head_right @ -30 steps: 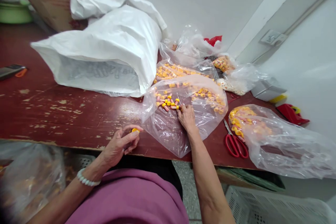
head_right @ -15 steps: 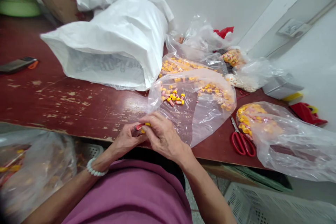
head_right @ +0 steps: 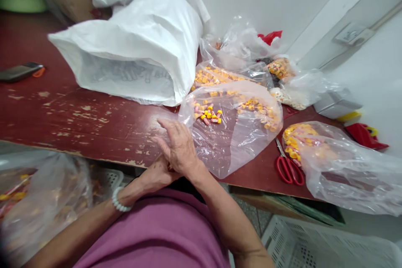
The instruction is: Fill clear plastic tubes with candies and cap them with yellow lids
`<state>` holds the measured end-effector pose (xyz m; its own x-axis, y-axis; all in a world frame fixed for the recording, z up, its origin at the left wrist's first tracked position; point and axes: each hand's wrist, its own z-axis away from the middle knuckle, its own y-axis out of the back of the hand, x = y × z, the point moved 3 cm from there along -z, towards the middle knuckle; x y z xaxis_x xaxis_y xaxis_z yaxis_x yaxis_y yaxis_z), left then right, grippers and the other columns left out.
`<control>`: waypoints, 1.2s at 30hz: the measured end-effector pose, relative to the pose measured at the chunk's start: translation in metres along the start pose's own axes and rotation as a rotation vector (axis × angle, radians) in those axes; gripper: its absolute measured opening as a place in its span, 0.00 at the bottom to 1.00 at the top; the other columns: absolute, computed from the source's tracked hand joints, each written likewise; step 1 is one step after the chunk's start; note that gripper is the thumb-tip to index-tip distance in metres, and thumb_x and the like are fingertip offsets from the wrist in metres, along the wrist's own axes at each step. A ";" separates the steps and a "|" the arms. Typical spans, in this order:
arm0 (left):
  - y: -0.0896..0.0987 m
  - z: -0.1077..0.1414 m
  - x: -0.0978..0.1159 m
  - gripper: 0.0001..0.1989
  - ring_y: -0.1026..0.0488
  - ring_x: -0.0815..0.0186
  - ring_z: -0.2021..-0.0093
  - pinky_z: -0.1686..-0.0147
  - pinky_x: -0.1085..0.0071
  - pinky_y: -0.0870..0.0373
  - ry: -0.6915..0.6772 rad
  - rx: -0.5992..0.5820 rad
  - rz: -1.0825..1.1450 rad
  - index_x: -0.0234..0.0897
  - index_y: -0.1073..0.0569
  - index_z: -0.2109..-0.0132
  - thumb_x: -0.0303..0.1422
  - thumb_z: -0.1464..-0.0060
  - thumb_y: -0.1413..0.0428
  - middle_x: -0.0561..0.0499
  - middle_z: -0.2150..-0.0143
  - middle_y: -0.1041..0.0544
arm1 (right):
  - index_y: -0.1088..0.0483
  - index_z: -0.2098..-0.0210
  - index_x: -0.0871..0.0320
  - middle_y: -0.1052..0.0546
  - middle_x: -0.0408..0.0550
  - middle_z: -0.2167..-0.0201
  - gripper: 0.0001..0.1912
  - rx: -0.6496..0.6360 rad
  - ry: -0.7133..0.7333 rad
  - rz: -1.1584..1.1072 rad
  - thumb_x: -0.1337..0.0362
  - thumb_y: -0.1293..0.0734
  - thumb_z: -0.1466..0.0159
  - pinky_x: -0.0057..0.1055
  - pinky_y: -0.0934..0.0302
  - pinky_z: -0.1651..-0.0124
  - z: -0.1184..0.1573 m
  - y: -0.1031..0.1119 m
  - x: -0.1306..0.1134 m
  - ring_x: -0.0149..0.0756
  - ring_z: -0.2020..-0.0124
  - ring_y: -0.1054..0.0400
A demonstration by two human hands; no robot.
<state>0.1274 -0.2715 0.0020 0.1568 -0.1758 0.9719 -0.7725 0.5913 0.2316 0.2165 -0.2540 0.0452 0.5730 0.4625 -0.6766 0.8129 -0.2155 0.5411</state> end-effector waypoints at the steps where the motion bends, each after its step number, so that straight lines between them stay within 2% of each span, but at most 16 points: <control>1: 0.000 0.000 0.001 0.07 0.33 0.65 0.69 0.69 0.70 0.36 0.020 -0.003 0.019 0.33 0.27 0.65 0.30 0.54 0.42 0.49 0.68 0.26 | 0.38 0.44 0.53 0.29 0.49 0.52 0.22 -0.039 -0.041 -0.055 0.57 0.36 0.36 0.36 0.39 0.49 -0.001 -0.005 0.003 0.36 0.54 0.34; 3: 0.001 -0.001 -0.002 0.08 0.32 0.66 0.70 0.70 0.71 0.36 0.093 -0.038 0.085 0.33 0.27 0.66 0.32 0.54 0.41 0.50 0.70 0.26 | 0.37 0.46 0.54 0.28 0.48 0.55 0.19 -0.004 -0.196 -0.204 0.56 0.40 0.34 0.34 0.37 0.53 -0.001 -0.005 0.013 0.33 0.59 0.33; 5: 0.004 -0.002 -0.009 0.08 0.34 0.69 0.73 0.72 0.73 0.37 0.171 -0.062 0.195 0.33 0.28 0.69 0.33 0.56 0.39 0.52 0.73 0.28 | 0.36 0.48 0.55 0.27 0.48 0.57 0.18 0.090 -0.343 -0.344 0.54 0.44 0.32 0.31 0.36 0.57 0.000 0.003 0.022 0.31 0.63 0.32; 7: 0.008 -0.003 -0.015 0.09 0.35 0.71 0.74 0.72 0.74 0.38 0.227 -0.066 0.333 0.32 0.28 0.70 0.32 0.58 0.38 0.54 0.75 0.30 | 0.36 0.48 0.55 0.27 0.47 0.57 0.19 0.131 -0.400 -0.391 0.53 0.47 0.31 0.30 0.36 0.58 0.003 0.014 0.025 0.30 0.63 0.32; 9: 0.011 -0.002 -0.018 0.10 0.36 0.73 0.75 0.72 0.75 0.38 0.268 -0.055 0.442 0.31 0.28 0.69 0.31 0.60 0.37 0.55 0.75 0.31 | 0.36 0.48 0.54 0.27 0.47 0.55 0.19 0.031 -0.353 -0.346 0.54 0.46 0.32 0.32 0.37 0.54 0.009 0.020 0.021 0.32 0.58 0.32; 11: 0.012 -0.001 -0.019 0.09 0.40 0.75 0.78 0.75 0.76 0.41 0.312 -0.028 0.506 0.31 0.29 0.71 0.30 0.62 0.37 0.57 0.78 0.34 | 0.36 0.46 0.53 0.28 0.48 0.51 0.19 -0.149 -0.229 -0.232 0.53 0.42 0.34 0.36 0.39 0.49 0.018 0.020 0.012 0.36 0.52 0.34; 14: 0.012 0.001 -0.016 0.08 0.40 0.74 0.77 0.77 0.76 0.41 0.350 0.028 0.606 0.32 0.30 0.72 0.26 0.65 0.40 0.57 0.78 0.35 | 0.40 0.43 0.56 0.30 0.54 0.47 0.35 -0.320 -0.012 0.023 0.49 0.30 0.45 0.44 0.41 0.46 0.034 0.008 0.001 0.46 0.48 0.36; 16: 0.011 0.002 -0.015 0.09 0.36 0.71 0.74 0.74 0.75 0.38 0.357 0.070 0.681 0.32 0.29 0.71 0.22 0.67 0.43 0.55 0.76 0.32 | 0.42 0.41 0.58 0.30 0.57 0.48 0.44 -0.323 0.065 0.158 0.51 0.25 0.53 0.47 0.41 0.47 0.042 -0.002 0.000 0.50 0.49 0.35; 17: 0.010 0.002 -0.016 0.10 0.35 0.70 0.73 0.73 0.75 0.38 0.365 0.086 0.706 0.32 0.30 0.71 0.22 0.67 0.45 0.55 0.75 0.31 | 0.43 0.42 0.59 0.29 0.58 0.49 0.45 -0.307 0.087 0.194 0.53 0.24 0.54 0.47 0.40 0.49 0.045 -0.007 0.001 0.51 0.50 0.34; 21: 0.010 0.004 -0.021 0.11 0.36 0.71 0.73 0.74 0.76 0.38 0.366 0.133 0.737 0.31 0.29 0.72 0.21 0.70 0.47 0.54 0.76 0.31 | 0.39 0.45 0.61 0.26 0.59 0.53 0.39 -0.230 0.177 0.225 0.61 0.25 0.54 0.45 0.38 0.52 0.045 -0.016 0.004 0.50 0.53 0.31; 26: 0.013 0.004 -0.015 0.13 0.35 0.70 0.71 0.71 0.76 0.37 0.314 0.221 0.748 0.31 0.28 0.71 0.20 0.71 0.46 0.54 0.74 0.29 | 0.36 0.48 0.59 0.24 0.56 0.55 0.34 -0.230 0.244 0.184 0.63 0.27 0.54 0.44 0.38 0.53 0.038 -0.014 0.002 0.48 0.56 0.30; 30: 0.015 0.003 -0.006 0.11 0.34 0.70 0.71 0.71 0.75 0.36 0.332 0.201 0.786 0.31 0.29 0.71 0.20 0.70 0.45 0.54 0.74 0.29 | 0.38 0.45 0.56 0.27 0.53 0.51 0.37 -0.278 0.127 0.028 0.64 0.26 0.53 0.41 0.38 0.49 0.037 -0.014 0.004 0.45 0.52 0.31; 34: 0.015 0.005 -0.008 0.10 0.36 0.72 0.76 0.76 0.76 0.39 0.418 0.152 0.817 0.32 0.30 0.70 0.24 0.67 0.42 0.56 0.77 0.31 | 0.52 0.36 0.53 0.37 0.54 0.40 0.48 -0.304 -0.086 -0.236 0.66 0.26 0.51 0.40 0.42 0.41 0.041 -0.018 0.010 0.43 0.41 0.40; 36: 0.016 0.006 -0.010 0.11 0.36 0.72 0.76 0.75 0.76 0.39 0.410 0.153 0.817 0.32 0.30 0.69 0.25 0.66 0.41 0.56 0.76 0.31 | 0.55 0.36 0.52 0.40 0.54 0.39 0.50 -0.287 -0.136 -0.280 0.67 0.26 0.51 0.41 0.43 0.40 0.042 -0.019 0.013 0.43 0.40 0.41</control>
<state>0.1096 -0.2647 -0.0042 -0.2895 0.5597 0.7765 -0.8074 0.2930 -0.5122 0.2128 -0.2805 0.0054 0.3583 0.3469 -0.8668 0.8881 0.1597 0.4310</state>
